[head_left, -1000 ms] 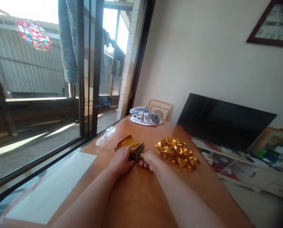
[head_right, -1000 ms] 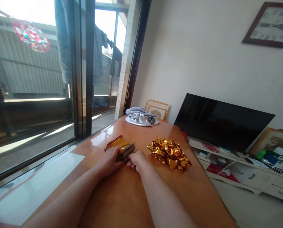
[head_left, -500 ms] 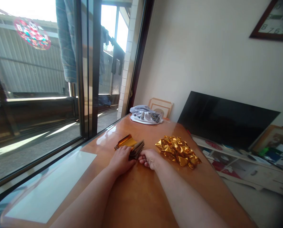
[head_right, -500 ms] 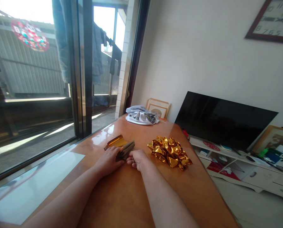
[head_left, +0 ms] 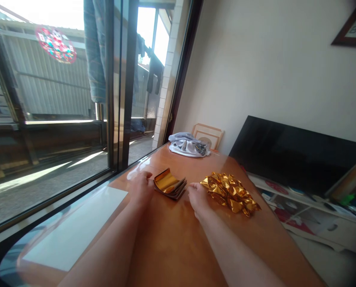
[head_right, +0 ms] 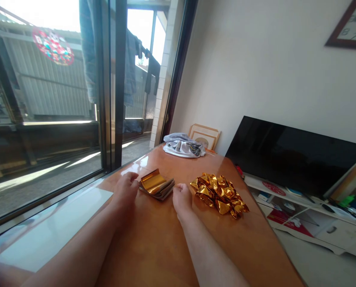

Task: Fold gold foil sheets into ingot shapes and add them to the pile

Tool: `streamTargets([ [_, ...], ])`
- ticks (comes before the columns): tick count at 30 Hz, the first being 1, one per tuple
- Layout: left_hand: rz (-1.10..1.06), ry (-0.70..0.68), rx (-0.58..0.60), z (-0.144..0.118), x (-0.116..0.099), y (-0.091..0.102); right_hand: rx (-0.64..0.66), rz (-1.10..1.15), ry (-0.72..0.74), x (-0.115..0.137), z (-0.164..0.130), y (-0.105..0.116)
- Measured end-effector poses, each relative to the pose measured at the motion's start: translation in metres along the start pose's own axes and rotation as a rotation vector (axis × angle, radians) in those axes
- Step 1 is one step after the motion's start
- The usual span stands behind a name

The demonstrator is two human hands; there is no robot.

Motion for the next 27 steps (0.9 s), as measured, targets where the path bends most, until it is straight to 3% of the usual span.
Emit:
streamTargets([
  [2,0.043,0.126,-0.065,0.004,0.019,0.015,-0.077,-0.05,0.106,0.012,-0.002,0.006],
  [5,0.102,0.244,-0.069,0.003,0.035,0.022,-0.183,-0.315,0.398,0.042,-0.014,0.006],
  [8,0.128,0.235,0.0,-0.001,0.033,0.014,-0.205,-0.7,0.694,0.064,-0.033,-0.013],
  [10,0.128,0.187,0.05,-0.004,0.026,0.007,-0.164,-0.866,0.772,0.067,-0.04,-0.026],
  [15,0.104,0.122,0.092,-0.007,0.018,0.003,-0.091,-1.094,0.784,0.066,-0.044,-0.037],
  [21,0.047,0.129,0.069,-0.003,0.024,0.002,-0.158,-1.203,0.741,0.079,-0.045,-0.037],
  [27,-0.055,0.136,0.056,0.003,0.029,-0.007,-0.145,-1.275,0.753,0.095,-0.043,-0.065],
])
Point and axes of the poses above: each hand's wrist, its own z-axis towards the middle knuckle, its own y-axis out of the back of the hand, x = y × z, the point moved 8 cm from there along z, towards the middle knuckle, and after that the axes turned 12 degrees about -z, right-handed, at the moved point
